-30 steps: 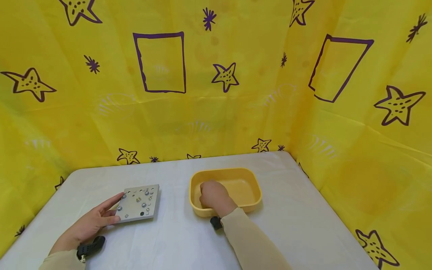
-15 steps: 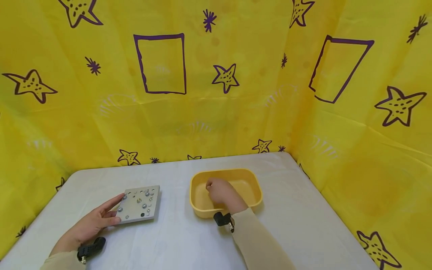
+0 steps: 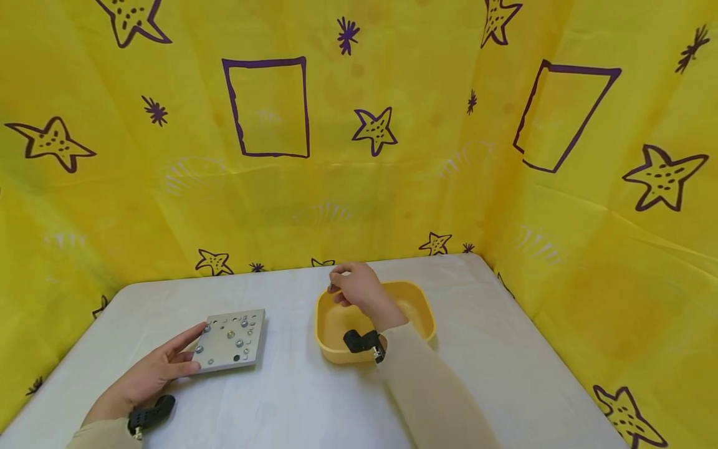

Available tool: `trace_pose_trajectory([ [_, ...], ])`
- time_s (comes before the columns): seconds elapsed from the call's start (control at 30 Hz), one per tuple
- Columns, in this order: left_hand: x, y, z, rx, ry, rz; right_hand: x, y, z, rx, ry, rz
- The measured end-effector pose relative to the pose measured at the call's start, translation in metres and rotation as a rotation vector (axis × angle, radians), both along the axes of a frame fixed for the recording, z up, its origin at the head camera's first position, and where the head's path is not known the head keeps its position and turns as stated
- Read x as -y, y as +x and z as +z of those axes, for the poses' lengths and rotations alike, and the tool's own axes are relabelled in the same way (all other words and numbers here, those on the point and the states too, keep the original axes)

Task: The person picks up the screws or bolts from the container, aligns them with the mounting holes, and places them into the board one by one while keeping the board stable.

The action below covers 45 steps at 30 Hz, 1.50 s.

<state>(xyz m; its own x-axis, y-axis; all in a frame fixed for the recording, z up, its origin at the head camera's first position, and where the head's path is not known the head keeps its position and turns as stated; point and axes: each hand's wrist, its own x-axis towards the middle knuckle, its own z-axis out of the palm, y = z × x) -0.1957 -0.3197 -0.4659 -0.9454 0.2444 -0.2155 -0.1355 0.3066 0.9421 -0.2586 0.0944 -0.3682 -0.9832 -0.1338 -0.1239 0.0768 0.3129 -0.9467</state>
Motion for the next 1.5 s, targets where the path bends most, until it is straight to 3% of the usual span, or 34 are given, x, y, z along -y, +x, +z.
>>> trace_pose_trajectory([
  [0.23, 0.001, 0.000, -0.002, 0.009, -0.005, 0.009, 0.072, -0.010, 0.010, -0.034, -0.078, 0.115],
  [0.47, 0.001, 0.000, -0.005, 0.029, 0.009, 0.012, 0.145, -0.009, -0.008, -0.001, -0.041, 0.162],
  [0.63, 0.001, 0.000, -0.003, 0.020, -0.041, 0.018, 0.177, -0.007, -0.021, 0.035, 0.027, 0.150],
  [0.83, -0.002, -0.002, -0.002, 0.015, -0.082, 0.030, 0.191, -0.009, -0.031, 0.046, 0.136, 0.149],
  [1.2, -0.001, -0.006, -0.004, 0.005, -0.041, 0.025, 0.200, -0.009, -0.034, 0.021, 0.266, 0.227],
  [1.5, 0.003, -0.006, -0.006, 0.012, -0.019, 0.032, 0.205, -0.008, -0.037, 0.017, 0.286, 0.258],
])
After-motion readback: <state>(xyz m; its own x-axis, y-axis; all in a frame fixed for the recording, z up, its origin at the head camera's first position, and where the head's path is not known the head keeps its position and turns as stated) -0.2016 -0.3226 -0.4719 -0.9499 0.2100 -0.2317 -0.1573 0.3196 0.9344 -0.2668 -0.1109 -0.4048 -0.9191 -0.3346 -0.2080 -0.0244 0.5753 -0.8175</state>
